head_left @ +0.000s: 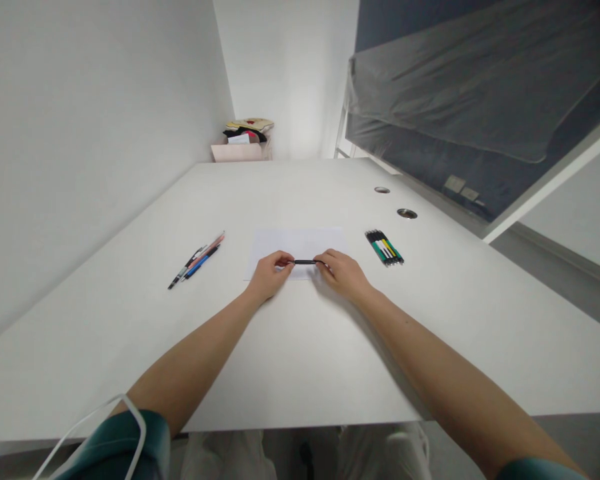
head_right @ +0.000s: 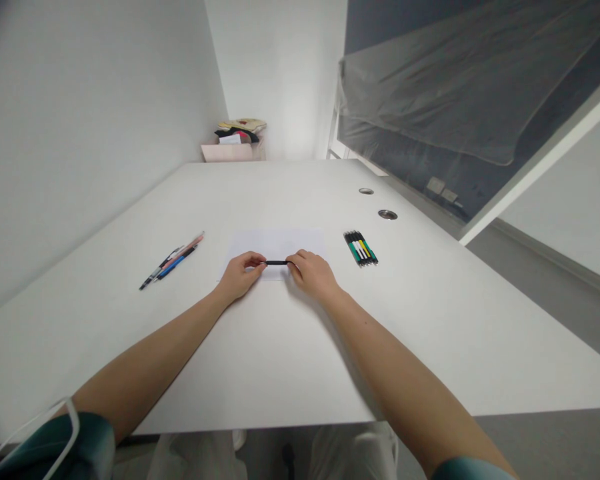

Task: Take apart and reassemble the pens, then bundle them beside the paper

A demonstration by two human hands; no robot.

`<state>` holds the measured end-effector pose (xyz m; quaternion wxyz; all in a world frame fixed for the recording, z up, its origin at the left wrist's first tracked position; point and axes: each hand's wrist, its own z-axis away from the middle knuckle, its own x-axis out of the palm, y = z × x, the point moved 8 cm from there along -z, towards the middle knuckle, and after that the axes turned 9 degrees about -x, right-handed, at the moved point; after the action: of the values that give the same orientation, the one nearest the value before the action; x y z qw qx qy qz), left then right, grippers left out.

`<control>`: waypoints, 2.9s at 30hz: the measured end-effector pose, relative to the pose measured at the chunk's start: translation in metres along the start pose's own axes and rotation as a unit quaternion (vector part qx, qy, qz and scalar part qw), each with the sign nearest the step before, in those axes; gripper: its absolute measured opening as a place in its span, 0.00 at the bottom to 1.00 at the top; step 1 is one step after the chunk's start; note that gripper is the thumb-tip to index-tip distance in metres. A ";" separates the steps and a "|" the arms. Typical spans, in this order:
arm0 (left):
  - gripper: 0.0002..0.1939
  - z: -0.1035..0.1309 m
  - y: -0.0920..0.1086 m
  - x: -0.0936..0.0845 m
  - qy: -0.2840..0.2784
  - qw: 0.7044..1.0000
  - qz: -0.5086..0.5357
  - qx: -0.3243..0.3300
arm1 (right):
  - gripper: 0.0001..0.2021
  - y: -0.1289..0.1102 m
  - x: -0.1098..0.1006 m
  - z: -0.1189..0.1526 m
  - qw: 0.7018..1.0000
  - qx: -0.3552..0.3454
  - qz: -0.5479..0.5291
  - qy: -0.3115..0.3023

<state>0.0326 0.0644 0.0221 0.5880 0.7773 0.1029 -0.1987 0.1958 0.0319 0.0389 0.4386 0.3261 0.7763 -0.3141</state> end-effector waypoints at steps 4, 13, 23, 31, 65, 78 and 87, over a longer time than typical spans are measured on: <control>0.05 0.000 0.001 0.000 -0.001 1.000 0.001 0.002 | 0.11 0.001 0.002 0.002 1.000 0.018 -0.007 -0.011; 0.05 0.001 0.003 0.001 -0.006 1.000 -0.014 0.004 | 0.07 0.005 0.001 0.000 1.000 -0.003 0.001 0.015; 0.05 0.002 0.006 0.000 -0.006 1.000 -0.024 -0.001 | 0.12 0.000 0.002 -0.001 1.000 0.007 0.018 -0.001; 0.05 0.002 0.005 0.003 -0.012 0.999 -0.035 0.001 | 0.08 0.005 0.000 0.000 1.000 0.017 0.015 -0.006; 0.05 0.003 0.005 0.005 -0.020 0.998 -0.052 0.003 | 0.12 0.010 0.008 0.003 0.996 0.076 -0.015 -0.046; 0.05 0.003 0.006 0.004 -0.021 0.998 -0.058 0.000 | 0.12 -0.001 0.003 -0.002 0.999 0.008 0.004 -0.040; 0.05 0.004 0.006 0.005 -0.022 0.998 -0.057 -0.005 | 0.09 0.004 0.005 0.001 0.998 0.051 -0.003 -0.048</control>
<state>0.0384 0.0588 0.0243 0.5820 0.7624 0.1347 -0.2487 0.1975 0.0348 0.0328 0.4568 0.3300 0.7387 -0.3699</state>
